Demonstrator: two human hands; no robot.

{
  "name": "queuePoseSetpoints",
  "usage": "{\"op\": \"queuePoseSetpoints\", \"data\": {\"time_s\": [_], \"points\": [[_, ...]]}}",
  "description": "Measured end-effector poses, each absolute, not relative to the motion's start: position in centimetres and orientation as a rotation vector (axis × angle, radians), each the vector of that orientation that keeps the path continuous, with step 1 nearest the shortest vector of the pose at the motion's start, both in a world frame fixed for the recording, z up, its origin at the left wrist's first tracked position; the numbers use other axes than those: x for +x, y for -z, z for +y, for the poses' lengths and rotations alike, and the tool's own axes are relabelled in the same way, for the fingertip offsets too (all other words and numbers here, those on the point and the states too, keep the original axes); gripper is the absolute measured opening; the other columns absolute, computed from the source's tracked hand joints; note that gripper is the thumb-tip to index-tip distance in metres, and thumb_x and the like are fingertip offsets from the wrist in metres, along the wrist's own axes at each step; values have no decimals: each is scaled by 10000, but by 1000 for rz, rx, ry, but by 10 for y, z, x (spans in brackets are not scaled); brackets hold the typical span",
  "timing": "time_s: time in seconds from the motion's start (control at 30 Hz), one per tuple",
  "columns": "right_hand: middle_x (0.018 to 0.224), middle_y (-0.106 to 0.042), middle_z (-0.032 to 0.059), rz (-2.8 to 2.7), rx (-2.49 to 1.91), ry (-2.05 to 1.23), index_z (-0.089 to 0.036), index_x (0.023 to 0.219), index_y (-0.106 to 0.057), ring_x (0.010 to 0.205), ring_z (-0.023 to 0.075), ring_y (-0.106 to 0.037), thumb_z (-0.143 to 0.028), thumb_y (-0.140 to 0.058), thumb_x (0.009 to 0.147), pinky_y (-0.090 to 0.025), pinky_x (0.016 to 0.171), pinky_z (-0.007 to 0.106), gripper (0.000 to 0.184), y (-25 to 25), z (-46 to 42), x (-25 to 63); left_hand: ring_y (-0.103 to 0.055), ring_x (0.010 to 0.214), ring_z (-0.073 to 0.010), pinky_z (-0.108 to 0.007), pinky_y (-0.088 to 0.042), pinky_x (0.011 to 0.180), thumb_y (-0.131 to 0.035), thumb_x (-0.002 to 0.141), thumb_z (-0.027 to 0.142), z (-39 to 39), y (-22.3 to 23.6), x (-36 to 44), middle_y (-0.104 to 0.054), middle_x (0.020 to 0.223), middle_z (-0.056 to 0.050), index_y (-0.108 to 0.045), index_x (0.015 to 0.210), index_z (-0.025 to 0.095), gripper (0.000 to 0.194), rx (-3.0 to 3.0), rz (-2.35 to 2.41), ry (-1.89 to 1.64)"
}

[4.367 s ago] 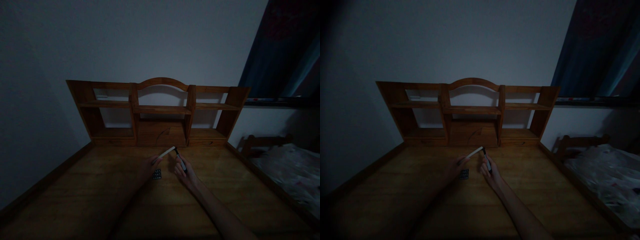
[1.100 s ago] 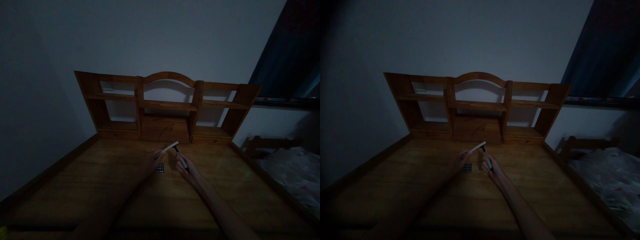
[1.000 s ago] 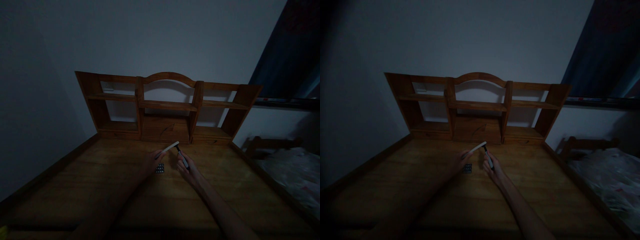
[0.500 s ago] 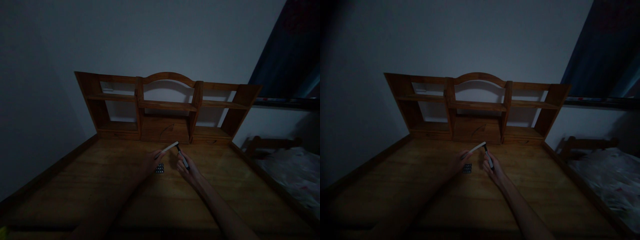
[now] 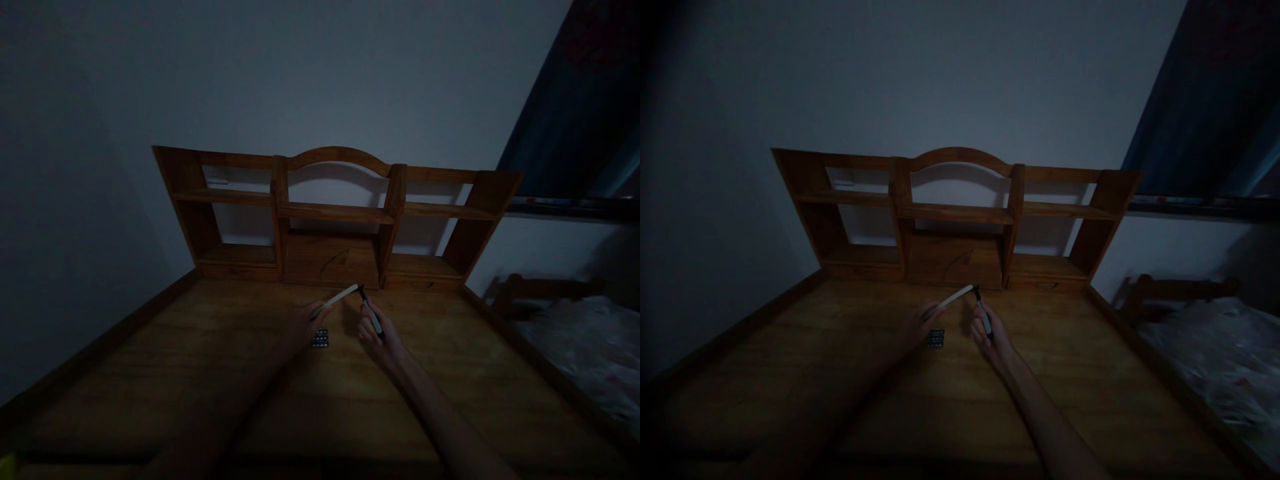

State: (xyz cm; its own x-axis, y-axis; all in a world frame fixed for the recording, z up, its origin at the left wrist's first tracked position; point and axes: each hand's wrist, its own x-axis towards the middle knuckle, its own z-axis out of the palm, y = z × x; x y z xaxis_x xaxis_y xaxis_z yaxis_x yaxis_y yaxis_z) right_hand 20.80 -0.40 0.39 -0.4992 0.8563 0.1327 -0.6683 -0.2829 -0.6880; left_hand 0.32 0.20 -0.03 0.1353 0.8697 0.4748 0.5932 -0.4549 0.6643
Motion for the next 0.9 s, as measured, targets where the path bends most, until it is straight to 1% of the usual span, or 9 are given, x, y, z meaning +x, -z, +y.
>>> {"op": "queuePoseSetpoints", "data": {"time_s": [0.2,0.43,0.53,0.67,0.9], "points": [[311,-347,-92,-958,-359,-1976,-194,635,-463,258,59,-207,-450,-436,920,-169,331,214,383,3,-5,202,-615,778,-134,-212,-433,690,-403,899,475,-1,-3,2,-671,888,6,-638,956,219,352,2118,1372,-1193],[311,-323,-99,-923,-385,-1926,-198,632,-457,258,58,-184,-448,-458,908,-126,317,216,373,2,-6,200,-615,773,-136,-213,-432,689,-402,899,469,-2,-6,3,-675,889,5,-640,946,217,349,2116,1387,-1192],[295,-309,-101,-894,-348,-1889,-203,626,-453,254,61,-185,-428,-436,919,-148,329,221,370,-2,-4,204,-615,793,-140,-213,-430,698,-406,897,470,-2,-5,3,-674,893,6,-639,937,222,343,2118,1383,-1191],[289,-324,-97,-901,-305,-1908,-205,637,-460,252,66,-198,-411,-405,933,-165,339,226,366,0,-1,208,-612,793,-150,-225,-434,697,-403,894,483,0,-3,2,-671,898,-7,-639,939,217,358,2120,1408,-1192],[299,-350,-88,-940,-344,-2003,-200,625,-454,245,67,-186,-423,-417,927,-115,317,226,377,4,-3,202,-616,817,-151,-234,-448,735,-398,889,495,1,-2,2,-676,930,-1,-645,986,227,377,2094,1398,-1195]]}}
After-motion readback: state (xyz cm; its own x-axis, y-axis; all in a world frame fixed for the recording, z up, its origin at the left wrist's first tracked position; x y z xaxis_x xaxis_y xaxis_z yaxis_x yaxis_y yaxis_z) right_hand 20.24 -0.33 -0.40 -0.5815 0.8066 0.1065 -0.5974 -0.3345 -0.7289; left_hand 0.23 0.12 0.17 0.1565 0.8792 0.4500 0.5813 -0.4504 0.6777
